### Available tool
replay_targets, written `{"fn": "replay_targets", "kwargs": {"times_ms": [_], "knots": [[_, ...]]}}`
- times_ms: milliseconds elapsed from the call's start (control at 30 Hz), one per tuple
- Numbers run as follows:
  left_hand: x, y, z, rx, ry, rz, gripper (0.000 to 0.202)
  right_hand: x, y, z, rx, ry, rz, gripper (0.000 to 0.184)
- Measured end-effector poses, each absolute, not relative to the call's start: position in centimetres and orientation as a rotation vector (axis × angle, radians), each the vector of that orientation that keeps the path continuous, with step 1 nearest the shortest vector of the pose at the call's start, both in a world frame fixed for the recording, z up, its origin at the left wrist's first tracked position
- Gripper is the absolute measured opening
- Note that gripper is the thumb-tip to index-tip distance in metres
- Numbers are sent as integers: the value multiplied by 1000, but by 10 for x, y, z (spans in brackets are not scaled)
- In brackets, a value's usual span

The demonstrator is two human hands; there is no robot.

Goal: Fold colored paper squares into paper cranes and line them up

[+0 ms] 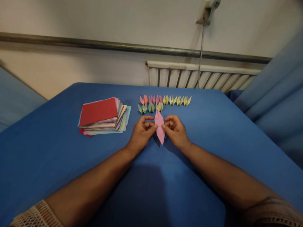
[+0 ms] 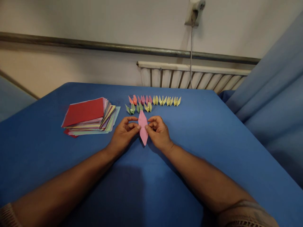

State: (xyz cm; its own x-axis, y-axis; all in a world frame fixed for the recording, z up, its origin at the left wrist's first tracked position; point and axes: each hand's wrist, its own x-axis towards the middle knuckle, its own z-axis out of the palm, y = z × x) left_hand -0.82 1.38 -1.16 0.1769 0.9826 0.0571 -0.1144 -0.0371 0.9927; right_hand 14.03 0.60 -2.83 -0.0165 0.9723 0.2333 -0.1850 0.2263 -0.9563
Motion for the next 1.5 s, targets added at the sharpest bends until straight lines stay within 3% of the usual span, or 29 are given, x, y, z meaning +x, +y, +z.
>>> {"fn": "replay_targets", "kwargs": {"times_ms": [367,600,833,1033,1267,1500], "knots": [[-14,13,-11,1602,1054,1189,5,147,7,-27,-876,-1316,1119,10],[-17,19,-16,1544,1037,1140,22,147,13,-33,-828,-1231,1230,21],[-11,17,-15,1409,1124,1184,20,141,9,-29,-943,-1208,1101,24],[-6,13,-8,1084,1021,1174,40,138,8,-25,-928,-1116,1261,39],[-7,13,-11,1116,1033,1165,30,138,7,-26,-948,-1105,1309,33],[-5,12,-18,1408,1077,1173,17,139,6,-29,-1076,-1221,1060,28]]}}
